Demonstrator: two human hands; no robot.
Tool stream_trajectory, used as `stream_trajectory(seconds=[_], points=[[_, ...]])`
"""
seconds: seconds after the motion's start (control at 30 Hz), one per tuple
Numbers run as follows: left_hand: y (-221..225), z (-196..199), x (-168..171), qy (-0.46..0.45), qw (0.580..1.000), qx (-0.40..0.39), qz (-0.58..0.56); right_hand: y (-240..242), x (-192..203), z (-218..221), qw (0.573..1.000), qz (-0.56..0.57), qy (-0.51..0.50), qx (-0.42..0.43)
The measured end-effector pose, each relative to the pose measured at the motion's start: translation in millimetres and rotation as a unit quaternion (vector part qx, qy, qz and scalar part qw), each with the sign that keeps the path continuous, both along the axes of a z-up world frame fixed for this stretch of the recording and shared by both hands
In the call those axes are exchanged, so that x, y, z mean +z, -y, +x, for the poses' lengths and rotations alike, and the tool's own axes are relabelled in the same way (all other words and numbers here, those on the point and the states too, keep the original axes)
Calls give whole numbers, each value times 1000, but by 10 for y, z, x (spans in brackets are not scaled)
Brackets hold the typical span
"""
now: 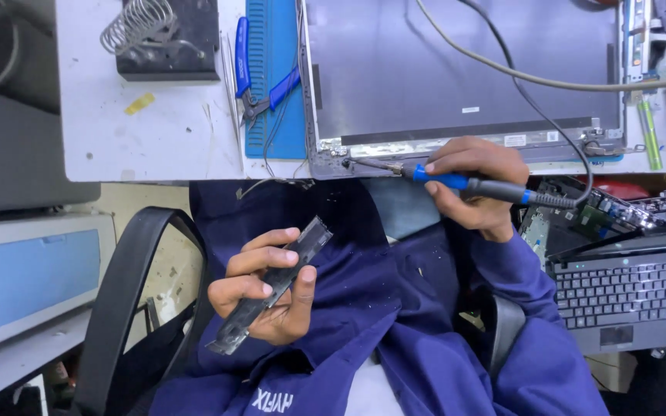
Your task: Using a soldering iron to repair or reinforce the hinge bracket on a laptop screen assembly.
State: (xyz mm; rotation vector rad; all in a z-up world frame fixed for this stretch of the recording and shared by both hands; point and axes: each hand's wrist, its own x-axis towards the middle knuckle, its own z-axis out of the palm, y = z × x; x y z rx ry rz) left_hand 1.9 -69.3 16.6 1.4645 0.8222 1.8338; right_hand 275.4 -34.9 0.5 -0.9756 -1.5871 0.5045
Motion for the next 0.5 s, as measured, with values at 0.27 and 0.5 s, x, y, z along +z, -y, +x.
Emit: stream_trajectory(seconds=[0.27,0.5], points=[[39,-9,70,-20,1000,-3,18,8,74,-35,1000,10,-2,14],[45,9,106,-32,999,5,23,8,108,-50,999,19,-2,29]])
